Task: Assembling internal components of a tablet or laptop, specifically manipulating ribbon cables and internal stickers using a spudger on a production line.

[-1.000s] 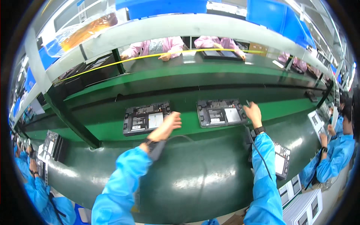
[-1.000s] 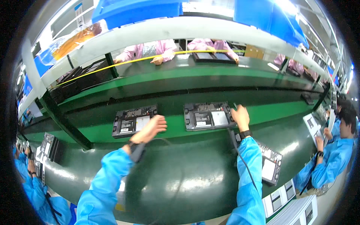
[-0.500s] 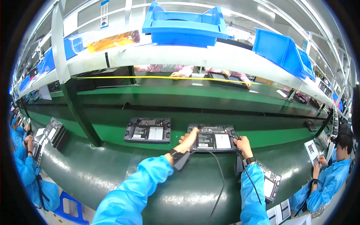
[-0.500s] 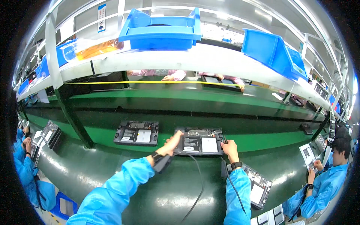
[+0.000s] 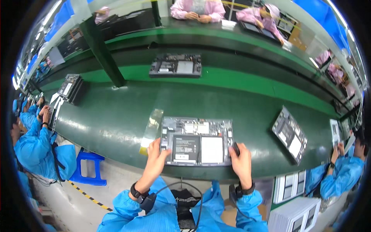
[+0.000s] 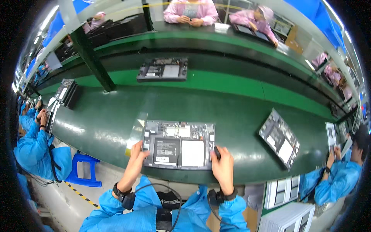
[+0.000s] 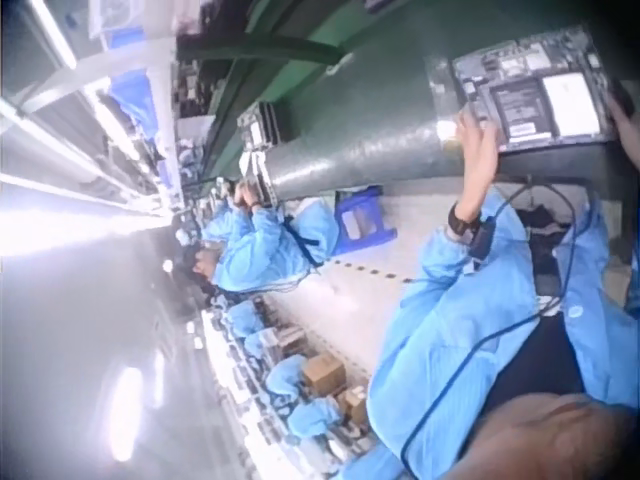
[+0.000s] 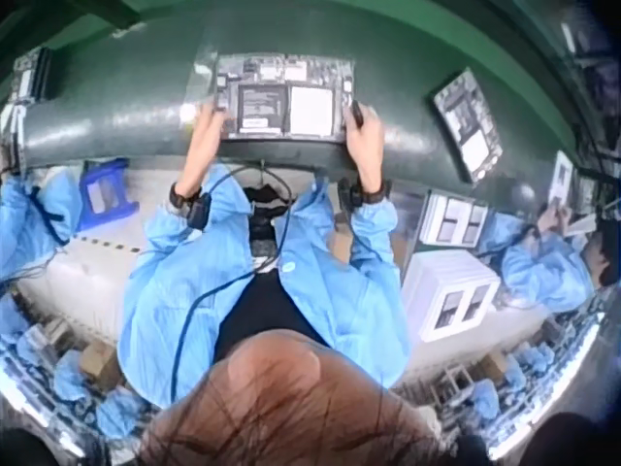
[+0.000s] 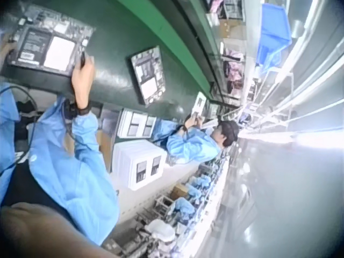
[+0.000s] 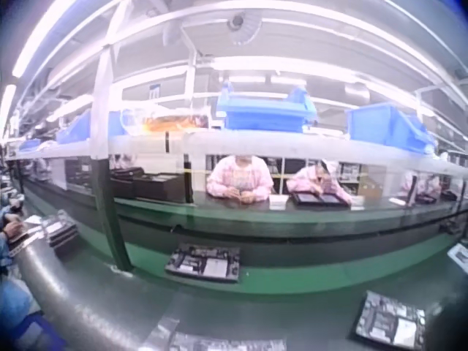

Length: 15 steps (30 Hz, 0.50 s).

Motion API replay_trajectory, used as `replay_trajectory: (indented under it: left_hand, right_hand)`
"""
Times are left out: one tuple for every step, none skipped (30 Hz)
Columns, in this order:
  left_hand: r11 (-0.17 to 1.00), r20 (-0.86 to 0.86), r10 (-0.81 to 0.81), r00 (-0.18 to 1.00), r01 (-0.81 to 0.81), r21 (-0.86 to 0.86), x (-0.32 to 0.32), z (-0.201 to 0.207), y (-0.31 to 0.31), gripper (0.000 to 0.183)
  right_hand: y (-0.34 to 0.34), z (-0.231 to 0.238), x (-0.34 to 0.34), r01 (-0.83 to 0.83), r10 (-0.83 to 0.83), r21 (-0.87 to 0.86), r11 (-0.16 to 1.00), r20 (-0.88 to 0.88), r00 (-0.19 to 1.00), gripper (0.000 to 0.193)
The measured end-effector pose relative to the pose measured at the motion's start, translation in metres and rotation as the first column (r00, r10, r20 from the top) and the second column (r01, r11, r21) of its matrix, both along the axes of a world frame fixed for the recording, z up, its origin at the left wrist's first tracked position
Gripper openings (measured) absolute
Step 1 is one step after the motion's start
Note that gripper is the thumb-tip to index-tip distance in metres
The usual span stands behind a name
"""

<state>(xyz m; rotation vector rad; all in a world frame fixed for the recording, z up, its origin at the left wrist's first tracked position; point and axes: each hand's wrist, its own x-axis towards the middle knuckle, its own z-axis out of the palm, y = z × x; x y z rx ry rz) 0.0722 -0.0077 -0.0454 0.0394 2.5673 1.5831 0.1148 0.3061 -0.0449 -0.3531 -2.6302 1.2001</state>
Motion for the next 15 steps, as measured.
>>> replay_trajectory:
  left_hand:
    - [1.0,-0.02,0.003,1.0,-0.003,0.017,0.0,-0.003,-0.004,0.065]
    - [0.997,-0.011,-0.061,0.998,0.061,-0.036,-0.005,-0.004,-0.01,0.062]
    - [0.997,-0.041,-0.055,0.998,0.053,-0.057,-0.004,-0.001,-0.011,0.061]
    - [0.996,-0.074,-0.048,0.996,0.043,-0.075,-0.003,0.007,-0.01,0.06]
    - [0.996,-0.064,-0.059,0.996,0.055,-0.068,-0.004,0.014,-0.008,0.06]
    - [0.969,-0.263,-0.165,0.951,0.106,-0.225,-0.006,0.022,-0.002,0.061]
    - [0.917,-0.43,-0.285,0.856,0.113,-0.384,-0.007,0.028,0.004,0.062]
    - [0.918,-0.419,-0.287,0.861,0.122,-0.377,-0.007,0.033,0.012,0.062]
    - [0.84,-0.436,-0.467,0.769,0.231,-0.491,-0.007,0.037,0.024,0.063]
    - [0.735,-0.432,-0.629,0.646,0.314,-0.601,-0.009,0.038,0.034,0.063]
    - [0.69,-0.424,-0.673,0.606,0.307,-0.655,-0.01,0.032,0.041,0.062]
    - [0.693,-0.422,-0.671,0.61,0.313,-0.649,-0.011,0.028,0.042,0.062]
    - [0.653,-0.391,-0.71,0.586,0.339,-0.677,-0.013,0.023,0.044,0.063]
    - [0.612,-0.359,-0.745,0.562,0.362,-0.703,-0.015,0.02,0.046,0.065]
    - [0.573,-0.331,-0.769,0.547,0.359,-0.737,-0.017,0.019,0.044,0.066]
  right_hand:
    - [-0.001,-0.002,0.001,0.005,-0.005,0.005,1.0,-0.017,1.0,0.026]
    - [0.0,-0.007,-0.002,0.007,-0.006,0.009,1.0,-0.042,0.999,0.027]
    - [0.002,-0.006,0.0,0.022,-0.022,0.012,1.0,-0.031,0.999,0.027]
    - [0.007,-0.002,0.002,0.036,-0.023,0.09,0.995,-0.135,0.991,0.027]
    - [0.013,0.005,0.005,0.054,-0.012,0.168,0.984,-0.237,0.971,0.028]
    - [0.018,0.017,0.01,0.17,-0.131,0.134,0.976,-0.257,0.957,0.024]
    - [0.024,0.029,0.015,0.229,-0.237,-0.061,0.972,-0.212,0.948,0.022]
    - [0.026,0.041,0.019,0.291,-0.332,-0.246,0.924,-0.144,0.932,0.021]
    - [0.019,0.051,0.019,0.193,-0.294,-0.302,0.934,-0.341,0.893,0.022]
    - [0.013,0.058,0.015,0.081,-0.258,-0.333,0.939,-0.529,0.809,0.024]
    - [0.016,0.058,0.011,0.091,-0.17,-0.16,0.983,-0.606,0.777,0.033]
    - [0.016,0.057,0.013,0.093,-0.168,-0.154,0.984,-0.6,0.782,0.033]
    - [0.016,0.054,0.019,-0.03,-0.127,-0.259,0.965,-0.569,0.813,0.034]
    - [0.016,0.053,0.018,-0.147,-0.081,-0.364,0.92,-0.542,0.837,0.037]
    - [0.014,0.049,0.007,-0.294,-0.081,-0.5,0.815,-0.6,0.796,0.034]
